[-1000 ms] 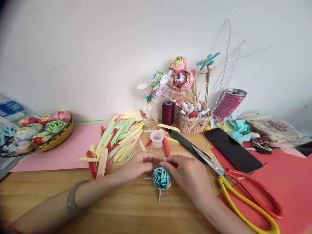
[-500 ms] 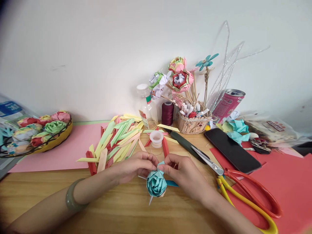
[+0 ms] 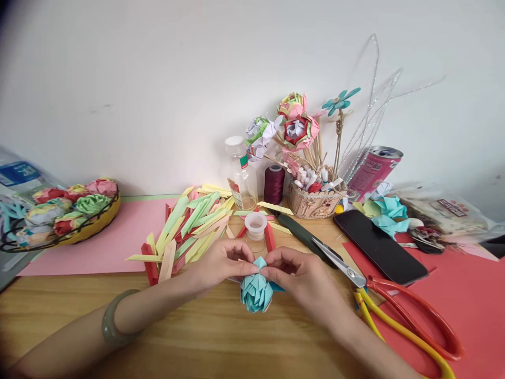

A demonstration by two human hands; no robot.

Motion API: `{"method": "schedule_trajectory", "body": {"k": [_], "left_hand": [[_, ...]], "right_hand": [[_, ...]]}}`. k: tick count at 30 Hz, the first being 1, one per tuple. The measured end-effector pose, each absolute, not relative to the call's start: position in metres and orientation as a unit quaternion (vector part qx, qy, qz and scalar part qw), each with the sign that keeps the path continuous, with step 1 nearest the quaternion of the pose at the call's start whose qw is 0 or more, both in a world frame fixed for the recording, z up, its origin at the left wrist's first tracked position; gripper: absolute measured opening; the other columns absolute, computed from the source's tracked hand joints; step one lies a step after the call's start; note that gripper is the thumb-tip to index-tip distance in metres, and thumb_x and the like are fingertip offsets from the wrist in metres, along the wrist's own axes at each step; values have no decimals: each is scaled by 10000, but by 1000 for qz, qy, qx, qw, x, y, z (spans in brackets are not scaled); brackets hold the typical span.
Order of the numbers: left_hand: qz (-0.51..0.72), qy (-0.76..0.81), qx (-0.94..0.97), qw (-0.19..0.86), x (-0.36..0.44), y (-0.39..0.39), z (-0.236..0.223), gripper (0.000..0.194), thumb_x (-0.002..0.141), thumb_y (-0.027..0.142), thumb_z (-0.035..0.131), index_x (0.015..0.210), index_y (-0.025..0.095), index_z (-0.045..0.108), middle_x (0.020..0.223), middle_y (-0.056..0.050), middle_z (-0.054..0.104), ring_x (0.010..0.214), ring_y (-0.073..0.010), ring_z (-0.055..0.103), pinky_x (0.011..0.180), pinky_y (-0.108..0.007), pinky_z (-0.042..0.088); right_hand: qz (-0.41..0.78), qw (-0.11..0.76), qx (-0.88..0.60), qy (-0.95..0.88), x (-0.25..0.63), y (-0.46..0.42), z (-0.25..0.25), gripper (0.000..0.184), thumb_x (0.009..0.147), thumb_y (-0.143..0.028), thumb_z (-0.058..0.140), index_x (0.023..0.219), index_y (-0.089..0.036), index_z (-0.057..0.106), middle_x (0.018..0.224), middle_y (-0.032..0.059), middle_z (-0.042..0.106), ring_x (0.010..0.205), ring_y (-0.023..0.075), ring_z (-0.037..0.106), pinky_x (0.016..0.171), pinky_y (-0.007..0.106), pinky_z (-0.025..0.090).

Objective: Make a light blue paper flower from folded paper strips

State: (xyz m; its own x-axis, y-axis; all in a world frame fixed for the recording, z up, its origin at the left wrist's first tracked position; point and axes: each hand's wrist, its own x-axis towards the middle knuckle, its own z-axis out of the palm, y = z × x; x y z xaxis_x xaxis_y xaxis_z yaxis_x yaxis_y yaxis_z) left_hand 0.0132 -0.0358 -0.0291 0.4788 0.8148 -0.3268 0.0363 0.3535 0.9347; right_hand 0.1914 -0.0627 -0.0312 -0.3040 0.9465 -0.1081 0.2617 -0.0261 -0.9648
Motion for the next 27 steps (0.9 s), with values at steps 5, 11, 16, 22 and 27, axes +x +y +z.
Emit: {"method": "schedule_trajectory", "body": {"k": [5, 11, 16, 22, 27], "left_hand": [[341, 440, 558, 616, 15, -41, -33, 183, 624, 281, 710, 653, 131, 609, 618, -1, 600, 580, -101, 531, 566, -227, 422], [410, 420, 657, 473, 13, -53, -27, 82, 726, 233, 646, 716, 154, 664, 720, -29, 652, 662, -121, 587, 613, -226, 462], [444, 344, 770, 301, 9, -57, -29, 106, 808, 204, 563, 796, 158, 658, 778, -55, 642, 727, -126, 595, 678, -238, 477], [444, 313, 807, 232, 8, -58, -37, 89, 830, 168, 521, 816, 181, 609, 793, -44, 637, 751, -126, 592, 701, -246, 487], [448, 309, 816, 194, 7, -57, -38, 91, 826, 172, 531, 865, 184, 612, 815, -40, 622, 757, -120, 592, 695, -221, 486]], "right_hand": [[391, 361, -546, -647, 188, -72, -34, 230, 757, -416, 604, 855, -216, 659, 776, 23, 711, 672, 175, 644, 602, 277, 520], [211, 413, -523, -715, 184, -83, -32, 128, 771, -334, 613, 838, -229, 647, 769, 6, 704, 670, 163, 652, 625, 267, 534], [112, 447, -489, -741, 181, -88, -32, 83, 794, -261, 595, 873, -239, 580, 763, -1, 684, 671, 148, 651, 628, 259, 530], [55, 450, -428, -782, 183, -87, -32, 150, 795, -155, 577, 913, -245, 550, 770, -7, 684, 692, 140, 655, 622, 245, 521], [25, 434, -395, -810, 185, -87, -32, 251, 791, -90, 565, 984, -244, 516, 804, 7, 683, 724, 139, 649, 654, 250, 513]]}}
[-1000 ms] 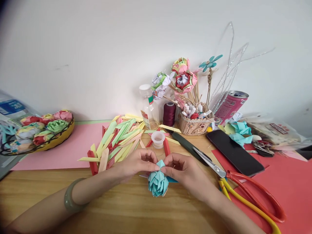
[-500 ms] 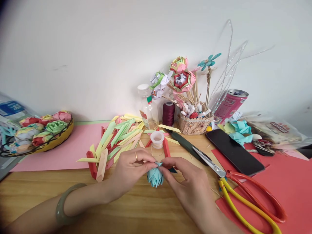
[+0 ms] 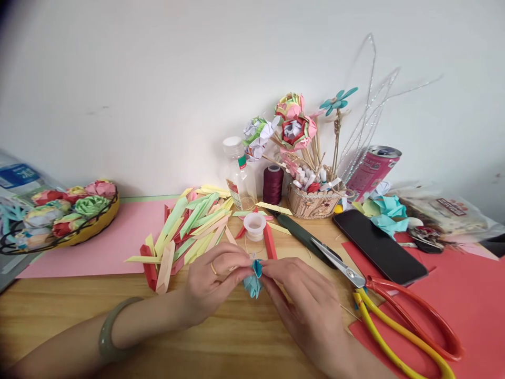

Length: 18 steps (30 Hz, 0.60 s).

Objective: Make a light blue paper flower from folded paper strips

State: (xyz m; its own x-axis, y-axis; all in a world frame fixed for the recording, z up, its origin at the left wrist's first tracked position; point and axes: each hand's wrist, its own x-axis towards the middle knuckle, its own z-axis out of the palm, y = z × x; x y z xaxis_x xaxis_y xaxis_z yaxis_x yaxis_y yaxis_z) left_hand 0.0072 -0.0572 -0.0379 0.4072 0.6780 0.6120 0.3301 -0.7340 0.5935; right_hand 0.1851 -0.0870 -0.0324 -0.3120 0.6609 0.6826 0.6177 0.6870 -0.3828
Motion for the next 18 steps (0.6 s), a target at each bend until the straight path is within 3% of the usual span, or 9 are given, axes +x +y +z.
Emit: {"method": "schedule_trajectory", "body": {"k": [10, 18], "left_hand": [[482, 300, 788, 240, 10, -59, -37, 136, 773, 64, 520, 718, 183, 557, 732, -18, 603, 718, -119, 595, 674, -228, 498], [466, 226, 840, 162, 10, -48, -33, 149, 814, 80, 478, 732, 176, 556, 730, -44, 635, 750, -142, 554, 700, -271, 485]], "right_hand": [[0, 434, -355, -828, 193, -85, -42, 299, 747, -6, 568, 950, -221, 530, 845, 41, 663, 778, 155, 622, 676, 287, 511], [-35, 393, -372, -840, 194, -80, -43, 195, 798, -31, 510, 863, -214, 521, 787, 34, 582, 716, 136, 552, 601, 251, 454]]}}
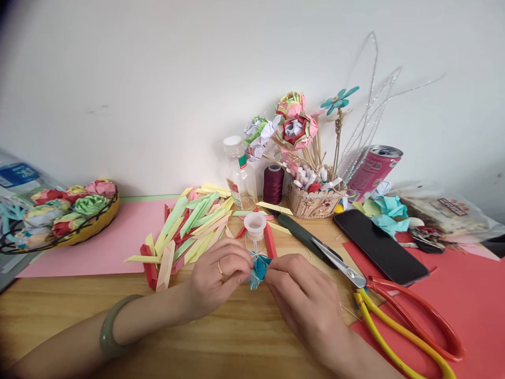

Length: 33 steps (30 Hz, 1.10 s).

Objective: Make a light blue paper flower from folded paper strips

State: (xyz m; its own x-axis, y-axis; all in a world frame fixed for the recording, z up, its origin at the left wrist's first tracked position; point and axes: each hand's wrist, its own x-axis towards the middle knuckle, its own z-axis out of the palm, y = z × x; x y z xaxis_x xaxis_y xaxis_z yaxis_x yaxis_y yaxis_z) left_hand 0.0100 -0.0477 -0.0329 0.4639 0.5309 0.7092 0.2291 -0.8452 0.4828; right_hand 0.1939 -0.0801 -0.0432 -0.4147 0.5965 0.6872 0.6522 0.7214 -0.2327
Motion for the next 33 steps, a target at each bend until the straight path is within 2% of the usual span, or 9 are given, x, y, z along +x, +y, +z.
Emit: {"method": "schedule_trajectory", "body": {"k": [4, 9, 12, 14, 17, 23, 30, 33], "left_hand": [[440, 240, 838, 215, 8, -42, -34, 97, 813, 125, 514, 730, 166, 543, 729, -45, 639, 789, -153, 526, 713, -276, 471], [334, 328, 818, 335, 7, -39, -30, 84, 783, 176, 569, 705, 158, 542, 752, -33, 609, 799, -144, 526, 735, -264, 438], [289, 372, 791, 391, 8, -39, -27, 21, 763, 181, 571, 755, 163, 566, 763, -11, 590, 743, -123, 521, 691, -240, 425], [275, 378, 767, 439, 8, -40, -26, 45, 753, 189, 566, 788, 163, 578, 768, -4, 585, 700, -108, 516, 645, -219, 420], [273, 371, 726, 511, 8, -39, -26, 58, 742, 207, 575, 744, 149, 577, 723, 7, 567, 638, -86, 496, 583, -194, 401], [271, 386, 717, 513, 9, -41, -31, 75, 742, 213, 572, 715, 144, 581, 667, 17, 550, 583, -73, 449, 542, -193, 356], [288, 358, 671, 582, 11, -41, -38, 84, 726, 218, 596, 701, 140, 582, 680, 13, 557, 613, -78, 479, 565, -191, 381], [289, 356, 662, 593, 12, -42, -36, 85, 720, 219, 601, 697, 140, 580, 684, 14, 558, 603, -74, 480, 558, -188, 386]], "right_hand": [[2, 380, -374, -846, 193, -74, -41, 132, 836, -78, 478, 814, -206, 498, 781, 35, 568, 698, 132, 528, 584, 246, 438], [100, 355, -382, -847, 194, -71, -38, 126, 847, -97, 459, 802, -215, 467, 781, 22, 555, 701, 133, 524, 592, 248, 429], [175, 349, -400, -829, 194, -69, -38, 117, 857, -130, 456, 776, -213, 443, 755, 10, 539, 690, 129, 515, 586, 242, 426], [214, 348, -413, -814, 194, -69, -39, 98, 863, -171, 468, 777, -212, 444, 743, 5, 533, 673, 127, 505, 578, 242, 421], [262, 345, -423, -796, 195, -68, -38, 70, 866, -221, 482, 797, -211, 469, 740, 2, 534, 669, 128, 501, 590, 250, 419], [326, 320, -438, -774, 193, -66, -31, 160, 805, -298, 573, 712, -210, 477, 731, -7, 512, 676, 136, 480, 610, 259, 396], [494, 294, -457, -679, 192, -65, -33, 174, 766, -325, 612, 714, -203, 499, 637, -44, 506, 604, 108, 455, 553, 227, 355], [527, 304, -458, -648, 192, -65, -34, 199, 742, -336, 636, 701, -201, 495, 627, -49, 498, 592, 104, 442, 534, 223, 339]]}}
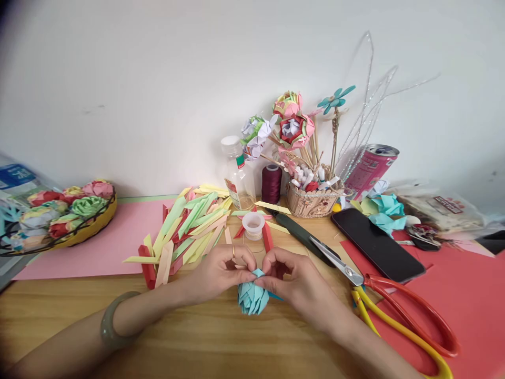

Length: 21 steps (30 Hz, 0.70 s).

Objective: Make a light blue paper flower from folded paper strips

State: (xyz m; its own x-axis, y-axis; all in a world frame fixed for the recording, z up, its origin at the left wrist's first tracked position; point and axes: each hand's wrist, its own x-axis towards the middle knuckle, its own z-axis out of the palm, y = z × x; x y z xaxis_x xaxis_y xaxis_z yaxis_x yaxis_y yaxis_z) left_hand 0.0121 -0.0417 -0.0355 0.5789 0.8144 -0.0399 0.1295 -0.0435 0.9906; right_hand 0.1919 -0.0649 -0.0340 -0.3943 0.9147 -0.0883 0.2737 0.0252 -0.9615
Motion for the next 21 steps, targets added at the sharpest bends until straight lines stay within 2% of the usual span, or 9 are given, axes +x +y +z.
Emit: {"method": "schedule_trajectory", "body": {"k": [9, 15, 21], "left_hand": [[231, 408, 646, 603, 10, -38, -25, 88, 678, 168, 596, 760, 137, 582, 722, 14, 551, 579, -66, 479, 522, -182, 379], [245, 392, 598, 655, 9, -35, -26, 91, 656, 170, 630, 723, 131, 583, 696, 17, 555, 606, -72, 505, 560, -192, 407], [233, 391, 496, 739, 9, -33, -31, 222, 589, 256, 723, 712, 126, 591, 663, 13, 586, 575, -89, 547, 553, -224, 437]], "right_hand": [[469, 321, -481, -667, 188, -68, -35, 192, 786, -328, 588, 688, -199, 485, 638, -46, 497, 617, 111, 447, 564, 227, 347], [554, 320, -449, -624, 190, -64, -39, 219, 773, -362, 605, 716, -188, 484, 664, -40, 493, 633, 102, 464, 567, 222, 365], [643, 287, -422, -571, 192, -58, -37, 282, 717, -406, 655, 757, -160, 524, 676, -22, 534, 599, 91, 473, 552, 228, 366]]}}
